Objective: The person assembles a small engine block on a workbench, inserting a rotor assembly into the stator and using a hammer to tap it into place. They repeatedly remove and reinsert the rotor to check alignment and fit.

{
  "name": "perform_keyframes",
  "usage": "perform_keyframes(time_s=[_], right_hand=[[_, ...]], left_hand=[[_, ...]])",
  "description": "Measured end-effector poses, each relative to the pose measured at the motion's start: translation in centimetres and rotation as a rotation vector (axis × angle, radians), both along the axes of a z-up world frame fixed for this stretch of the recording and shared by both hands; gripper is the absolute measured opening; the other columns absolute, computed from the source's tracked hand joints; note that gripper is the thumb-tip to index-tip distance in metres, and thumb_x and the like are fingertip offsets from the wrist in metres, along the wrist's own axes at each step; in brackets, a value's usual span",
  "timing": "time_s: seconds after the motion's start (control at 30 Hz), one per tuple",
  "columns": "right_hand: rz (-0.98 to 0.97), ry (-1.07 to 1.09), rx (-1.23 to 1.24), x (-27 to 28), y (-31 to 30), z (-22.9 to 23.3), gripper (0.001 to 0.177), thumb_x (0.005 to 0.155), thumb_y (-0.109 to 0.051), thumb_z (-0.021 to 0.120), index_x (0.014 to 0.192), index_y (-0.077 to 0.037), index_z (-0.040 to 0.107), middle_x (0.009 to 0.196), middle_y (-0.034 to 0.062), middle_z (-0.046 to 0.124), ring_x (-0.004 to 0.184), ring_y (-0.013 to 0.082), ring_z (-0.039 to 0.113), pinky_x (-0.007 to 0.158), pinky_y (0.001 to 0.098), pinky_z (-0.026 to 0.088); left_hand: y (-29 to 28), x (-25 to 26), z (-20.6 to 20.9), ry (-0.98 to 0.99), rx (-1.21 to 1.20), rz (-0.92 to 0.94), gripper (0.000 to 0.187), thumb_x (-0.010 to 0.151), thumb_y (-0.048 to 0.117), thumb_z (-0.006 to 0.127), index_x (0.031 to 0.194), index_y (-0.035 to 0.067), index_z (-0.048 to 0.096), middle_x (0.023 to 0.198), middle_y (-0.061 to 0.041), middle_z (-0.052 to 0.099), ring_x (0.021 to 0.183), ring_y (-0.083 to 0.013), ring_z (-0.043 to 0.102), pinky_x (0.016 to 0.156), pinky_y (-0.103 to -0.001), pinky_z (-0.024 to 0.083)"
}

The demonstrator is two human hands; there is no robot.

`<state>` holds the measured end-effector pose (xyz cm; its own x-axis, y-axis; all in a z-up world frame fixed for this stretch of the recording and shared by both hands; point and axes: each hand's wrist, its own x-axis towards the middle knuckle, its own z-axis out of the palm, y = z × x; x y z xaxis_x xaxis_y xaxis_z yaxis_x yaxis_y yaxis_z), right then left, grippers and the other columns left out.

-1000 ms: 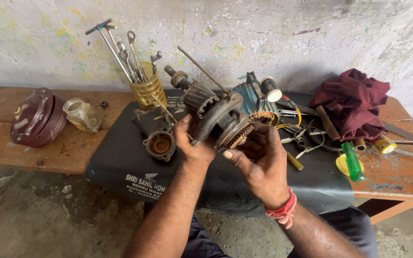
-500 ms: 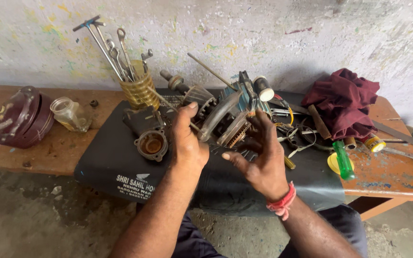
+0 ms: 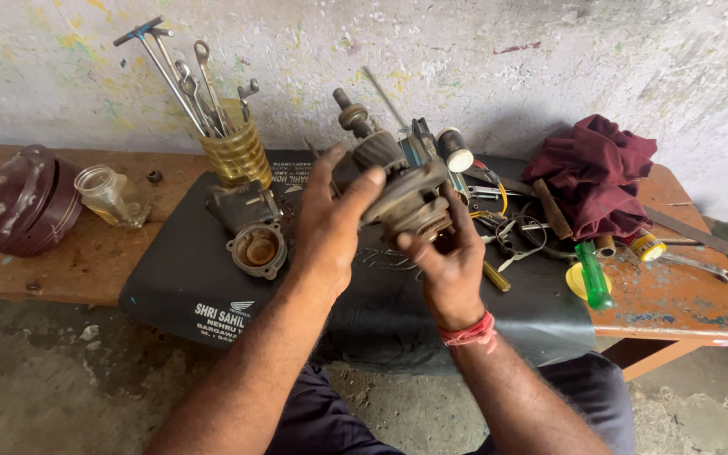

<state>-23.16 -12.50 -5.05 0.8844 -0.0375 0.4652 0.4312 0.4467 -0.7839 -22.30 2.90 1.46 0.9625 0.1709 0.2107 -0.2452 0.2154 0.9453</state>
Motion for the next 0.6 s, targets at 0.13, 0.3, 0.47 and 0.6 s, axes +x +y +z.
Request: perform_keyframes(time_s=[0.13, 0.3, 0.47, 0.6], right_hand=[[0.148, 0.162, 0.254, -0.1, 0.0, 0.1, 0.071, 0.087, -0.015, 0.075, 0.149, 0.004, 0.045, 0.121, 0.0157, 0.068, 0.106, 0.0274, 0.069, 0.088, 0.0428, 0.062], [0.336, 0.177, 0.457, -0.8, -0.6, 0.2, 0.062, 0.095, -0.023, 0.072, 0.146, 0.004, 0.048, 0.128, 0.0159, 0.068, 0.115, 0.0275, 0.068, 0.092, 0.041, 0.061], [0.38, 0.235, 0.481, -1.9, -0.3, 0.5, 0.065, 0.099, -0.031, 0.071, 0.149, 0.003, 0.047, 0.134, 0.018, 0.064, 0.119, 0.0312, 0.067, 0.096, 0.0425, 0.059], [0.479, 0.139, 0.324, -3.4, -1.5, 0.7, 0.077, 0.097, -0.047, 0.069, 0.152, 0.0, 0.044, 0.136, 0.0205, 0.064, 0.118, 0.0346, 0.068, 0.099, 0.0478, 0.059]], left_hand=[[0.5, -0.6, -0.3, -0.149, 0.037, -0.075, 0.102, 0.085, 0.04, 0.08, 0.162, 0.006, 0.024, 0.13, -0.023, 0.061, 0.118, -0.0276, 0.063, 0.103, -0.046, 0.054], [1.5, 0.0, -1.8, -0.238, 0.111, 0.148, 0.101, 0.086, 0.044, 0.078, 0.163, 0.011, 0.021, 0.127, -0.017, 0.063, 0.116, -0.0256, 0.064, 0.101, -0.048, 0.056], [0.2, 1.2, -3.7, 0.012, -0.317, -0.388, 0.086, 0.08, 0.06, 0.076, 0.144, 0.006, 0.054, 0.12, -0.008, 0.063, 0.11, -0.0246, 0.059, 0.085, -0.049, 0.052], [-1.6, 1.0, -4.3, -0.028, -0.404, -0.432, 0.068, 0.084, 0.057, 0.075, 0.129, 0.007, 0.064, 0.118, -0.011, 0.065, 0.113, -0.0276, 0.061, 0.093, -0.047, 0.053]])
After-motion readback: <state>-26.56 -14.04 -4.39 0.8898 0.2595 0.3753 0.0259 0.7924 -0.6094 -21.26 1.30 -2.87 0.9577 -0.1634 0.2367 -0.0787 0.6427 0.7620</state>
